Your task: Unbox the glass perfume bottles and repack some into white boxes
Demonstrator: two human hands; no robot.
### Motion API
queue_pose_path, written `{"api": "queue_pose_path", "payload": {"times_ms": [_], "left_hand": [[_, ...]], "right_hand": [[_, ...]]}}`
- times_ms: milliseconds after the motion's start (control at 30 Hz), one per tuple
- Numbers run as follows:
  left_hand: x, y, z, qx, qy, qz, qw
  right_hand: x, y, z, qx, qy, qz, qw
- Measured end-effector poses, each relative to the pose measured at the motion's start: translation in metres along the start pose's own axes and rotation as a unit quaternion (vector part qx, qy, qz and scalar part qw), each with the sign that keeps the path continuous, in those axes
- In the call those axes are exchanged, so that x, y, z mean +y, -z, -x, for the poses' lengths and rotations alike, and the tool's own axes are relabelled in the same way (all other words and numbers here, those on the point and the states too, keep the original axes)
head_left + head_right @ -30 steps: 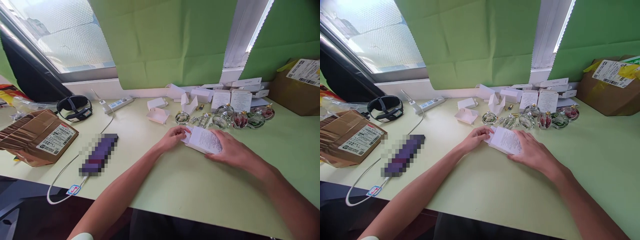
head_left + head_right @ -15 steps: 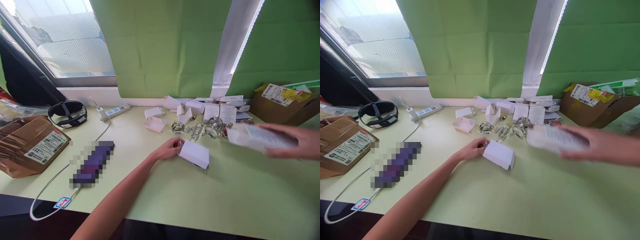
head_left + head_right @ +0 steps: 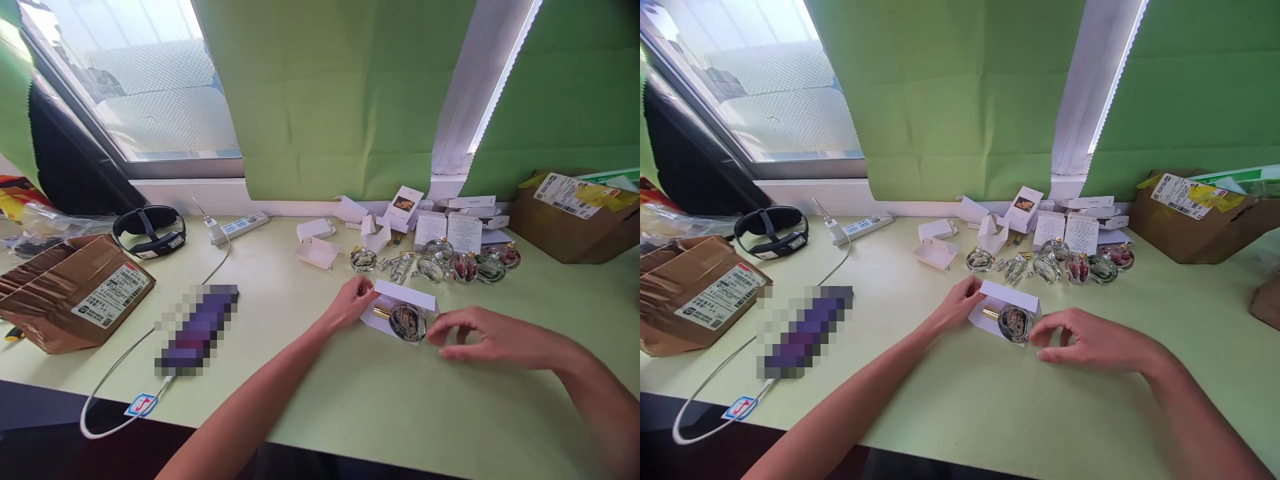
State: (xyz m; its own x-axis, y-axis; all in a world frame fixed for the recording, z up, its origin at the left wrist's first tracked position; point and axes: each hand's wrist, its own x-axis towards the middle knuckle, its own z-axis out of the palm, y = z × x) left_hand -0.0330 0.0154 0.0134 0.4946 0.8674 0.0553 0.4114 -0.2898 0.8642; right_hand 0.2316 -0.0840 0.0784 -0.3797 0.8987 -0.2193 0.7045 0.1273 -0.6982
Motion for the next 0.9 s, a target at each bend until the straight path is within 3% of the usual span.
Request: {"api": "queue_pose_path", "payload": {"times_ms": [100, 267, 367, 433, 533, 667, 733, 800, 867, 900], "left_hand": [[0.001, -0.005, 0.002, 0.041, -0.018, 0.028, 0.999], [-0.004, -0.004, -0.001, 0.015, -0.035, 0.036, 0.999], [-0.006, -0.003, -0.001, 0.011, -0.042, 0.025, 0.999], [-0.003, 0.000, 0.000, -0.006, -0.057, 0.006, 0.998], [0.015, 0.021, 0.001, -0.008, -0.065, -0.025, 0.998], [0.058, 0.078, -0.016, -0.015, -0.060, -0.078, 0.995], [0.081, 0.105, -0.031, 0.051, -0.039, -0.106, 0.992], [0.101, 0.121, -0.041, 0.139, -0.023, -0.131, 0.981], [0.117, 0.119, -0.042, 0.226, -0.056, -0.163, 0.959], [0.123, 0.111, -0.038, 0.240, -0.086, -0.177, 0.951]], "right_hand": [[0.006, -0.025, -0.010, 0.041, 0.055, 0.053, 0.996], [0.016, -0.055, -0.036, 0.090, 0.060, 0.118, 0.987], [0.017, -0.059, -0.035, 0.095, 0.056, 0.083, 0.990], [0.017, -0.054, -0.024, 0.062, 0.051, 0.012, 0.997], [0.024, -0.043, 0.000, -0.004, 0.054, -0.118, 0.992], [0.048, -0.032, 0.021, -0.034, 0.087, -0.285, 0.954], [0.058, -0.030, 0.023, -0.018, 0.091, -0.320, 0.943], [0.061, -0.029, 0.020, 0.011, 0.085, -0.334, 0.939], [0.058, -0.028, 0.014, 0.038, 0.082, -0.347, 0.934], [0.054, -0.028, 0.012, 0.044, 0.081, -0.353, 0.931]]}}
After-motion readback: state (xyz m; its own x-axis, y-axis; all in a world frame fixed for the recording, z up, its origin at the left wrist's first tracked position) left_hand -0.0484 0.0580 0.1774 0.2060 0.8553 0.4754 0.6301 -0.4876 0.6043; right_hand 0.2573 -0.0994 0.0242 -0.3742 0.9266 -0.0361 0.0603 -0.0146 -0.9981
